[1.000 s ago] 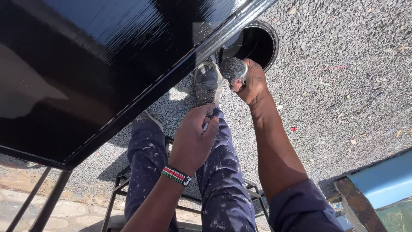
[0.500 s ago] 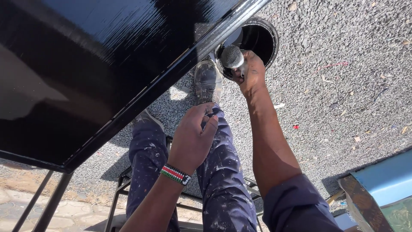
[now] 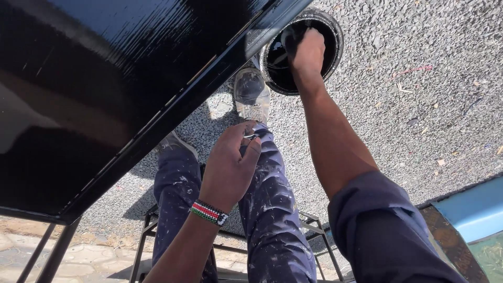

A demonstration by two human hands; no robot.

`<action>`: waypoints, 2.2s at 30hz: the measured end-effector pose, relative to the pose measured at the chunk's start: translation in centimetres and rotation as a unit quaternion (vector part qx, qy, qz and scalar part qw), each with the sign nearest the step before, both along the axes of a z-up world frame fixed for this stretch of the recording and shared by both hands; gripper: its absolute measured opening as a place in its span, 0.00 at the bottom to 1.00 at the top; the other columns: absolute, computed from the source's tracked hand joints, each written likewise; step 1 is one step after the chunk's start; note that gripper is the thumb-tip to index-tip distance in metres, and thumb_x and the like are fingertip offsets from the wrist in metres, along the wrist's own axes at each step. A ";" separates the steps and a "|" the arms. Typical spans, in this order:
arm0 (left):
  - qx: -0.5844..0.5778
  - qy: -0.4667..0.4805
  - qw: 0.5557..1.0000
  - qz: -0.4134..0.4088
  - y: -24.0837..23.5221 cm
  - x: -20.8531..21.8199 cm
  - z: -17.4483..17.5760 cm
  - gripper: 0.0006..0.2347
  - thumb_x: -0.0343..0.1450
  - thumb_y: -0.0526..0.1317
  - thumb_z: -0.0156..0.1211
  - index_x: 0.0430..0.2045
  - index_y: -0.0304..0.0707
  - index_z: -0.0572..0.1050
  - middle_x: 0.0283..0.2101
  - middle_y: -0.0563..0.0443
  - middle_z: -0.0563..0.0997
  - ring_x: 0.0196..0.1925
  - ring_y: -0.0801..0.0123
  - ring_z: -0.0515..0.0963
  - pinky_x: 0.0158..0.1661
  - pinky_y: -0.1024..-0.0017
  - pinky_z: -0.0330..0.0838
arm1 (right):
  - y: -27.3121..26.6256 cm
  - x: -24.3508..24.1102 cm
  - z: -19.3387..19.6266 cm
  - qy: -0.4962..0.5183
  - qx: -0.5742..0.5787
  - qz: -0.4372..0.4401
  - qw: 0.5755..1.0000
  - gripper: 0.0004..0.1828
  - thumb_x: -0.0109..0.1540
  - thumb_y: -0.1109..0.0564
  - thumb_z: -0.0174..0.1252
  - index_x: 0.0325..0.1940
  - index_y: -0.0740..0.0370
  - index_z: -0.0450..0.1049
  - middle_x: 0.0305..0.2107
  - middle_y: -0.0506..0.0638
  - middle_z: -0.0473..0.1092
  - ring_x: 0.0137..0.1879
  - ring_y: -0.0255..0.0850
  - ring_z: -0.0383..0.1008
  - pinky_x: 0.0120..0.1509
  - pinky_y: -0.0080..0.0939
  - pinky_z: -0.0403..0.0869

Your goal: The person holds a paint bucket and uses a white cloth to apply black paint to a metal table. They repeatedly dip the cloth into the bucket and wipe the paint onto the table's surface.

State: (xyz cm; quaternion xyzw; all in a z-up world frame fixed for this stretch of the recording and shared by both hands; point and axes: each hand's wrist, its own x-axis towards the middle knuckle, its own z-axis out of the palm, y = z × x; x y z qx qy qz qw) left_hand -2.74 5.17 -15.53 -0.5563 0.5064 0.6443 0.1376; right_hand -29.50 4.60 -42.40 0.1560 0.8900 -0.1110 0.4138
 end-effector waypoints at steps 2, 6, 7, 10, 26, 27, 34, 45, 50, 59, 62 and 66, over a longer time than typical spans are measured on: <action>-0.022 0.013 1.000 -0.003 0.7 0.2 -0.4 0.27 0.84 0.56 0.48 0.73 0.38 0.77 0.71 0.40 0.84 0.72 0.50 0.83 0.64 0.46 0.80 | 0.3 -0.5 -0.9 -0.005 0.009 0.067 0.998 0.17 0.76 0.56 0.37 0.39 0.51 0.71 0.33 0.46 0.66 0.39 0.39 0.60 0.45 0.51 0.60; -0.011 0.012 1.000 -0.007 1.0 0.1 -0.3 0.28 0.84 0.55 0.48 0.76 0.38 0.75 0.74 0.41 0.83 0.75 0.50 0.81 0.67 0.45 0.78 | 3.6 -1.7 -3.9 0.020 -0.009 0.140 0.990 0.07 0.71 0.56 0.50 0.38 0.51 0.70 0.35 0.45 0.73 0.39 0.38 0.68 0.41 0.48 0.65; -0.008 0.009 1.000 -0.007 0.9 -0.1 -0.2 0.28 0.85 0.56 0.48 0.76 0.37 0.75 0.74 0.40 0.82 0.77 0.49 0.80 0.68 0.45 0.78 | 5.3 -2.3 -5.6 0.047 -0.039 0.263 0.963 0.19 0.67 0.58 0.61 0.29 0.45 0.59 0.29 0.38 0.68 0.36 0.33 0.66 0.33 0.44 0.63; -0.007 0.006 1.000 -0.005 0.4 -0.7 0.1 0.28 0.83 0.57 0.47 0.75 0.43 0.76 0.74 0.41 0.83 0.75 0.50 0.82 0.64 0.44 0.81 | 1.0 -0.8 4.3 -0.063 -0.133 -0.088 0.985 0.12 0.61 0.58 0.60 0.23 0.49 0.69 0.15 0.41 0.56 0.22 0.38 0.50 0.28 0.47 0.52; 0.009 -0.018 1.000 0.007 1.4 -0.6 -0.9 0.26 0.82 0.53 0.50 0.75 0.42 0.76 0.74 0.42 0.82 0.74 0.51 0.83 0.64 0.45 0.82 | 0.3 0.2 7.6 -0.195 -0.096 -0.009 0.976 0.06 0.55 0.54 0.58 0.33 0.45 0.68 0.40 0.45 0.70 0.44 0.42 0.69 0.53 0.51 0.73; 0.006 -0.016 1.000 0.010 1.5 -0.4 -0.8 0.26 0.82 0.53 0.50 0.75 0.42 0.76 0.74 0.42 0.83 0.75 0.51 0.82 0.64 0.45 0.81 | 0.3 0.4 7.5 -0.176 -0.107 0.020 0.978 0.04 0.58 0.54 0.56 0.31 0.45 0.67 0.33 0.43 0.66 0.39 0.41 0.64 0.48 0.50 0.67; -0.058 0.015 0.998 0.016 1.7 0.1 1.3 0.26 0.84 0.52 0.50 0.73 0.34 0.77 0.70 0.37 0.85 0.72 0.47 0.84 0.66 0.46 0.79 | 1.9 -1.4 7.0 -0.340 -0.223 -0.062 0.912 0.10 0.54 0.58 0.56 0.18 0.54 0.66 0.15 0.49 0.63 0.16 0.39 0.66 0.15 0.38 0.55; -0.131 0.038 0.942 0.308 -3.5 6.0 17.3 0.17 0.87 0.51 0.58 0.56 0.44 0.92 0.39 0.43 0.95 0.42 0.59 0.97 0.52 0.51 0.90 | 0.1 -1.2 33.5 -0.479 -0.451 -0.099 0.746 0.23 0.68 0.57 0.64 0.68 0.57 0.82 0.42 0.63 0.80 0.35 0.48 0.85 0.35 0.43 0.85; -0.222 0.049 0.892 0.392 -7.6 11.1 19.9 0.20 0.88 0.50 0.54 0.45 0.38 0.93 0.30 0.41 0.93 0.29 0.64 0.90 0.41 0.59 0.86 | -7.1 6.0 38.0 -0.454 -0.509 -0.089 0.726 0.28 0.70 0.52 0.69 0.73 0.64 0.79 0.48 0.64 0.80 0.42 0.44 0.83 0.39 0.38 0.82; -0.264 0.087 0.865 0.418 -12.8 21.2 19.5 0.15 0.89 0.43 0.57 0.52 0.29 0.87 0.55 0.33 0.92 0.38 0.62 0.91 0.36 0.67 0.86 | -18.2 20.4 38.1 -0.020 -0.496 0.285 0.820 0.13 0.77 0.54 0.74 0.56 0.67 0.84 0.44 0.55 0.74 0.49 0.41 0.77 0.52 0.43 0.77; -0.264 0.088 0.859 0.430 -13.1 24.0 19.0 0.16 0.90 0.43 0.55 0.58 0.28 0.85 0.51 0.32 0.92 0.39 0.61 0.91 0.39 0.64 0.87 | -18.8 22.0 35.3 0.143 -0.414 0.504 0.745 0.19 0.74 0.51 0.78 0.56 0.71 0.84 0.42 0.70 0.78 0.51 0.75 0.82 0.57 0.69 0.80; -0.266 0.078 0.856 0.436 -13.8 27.1 19.0 0.16 0.90 0.43 0.54 0.58 0.26 0.85 0.51 0.31 0.92 0.40 0.60 0.90 0.40 0.64 0.87 | -19.4 20.7 34.0 0.300 -0.383 0.603 0.632 0.13 0.78 0.53 0.72 0.56 0.66 0.84 0.42 0.63 0.77 0.51 0.70 0.82 0.58 0.65 0.82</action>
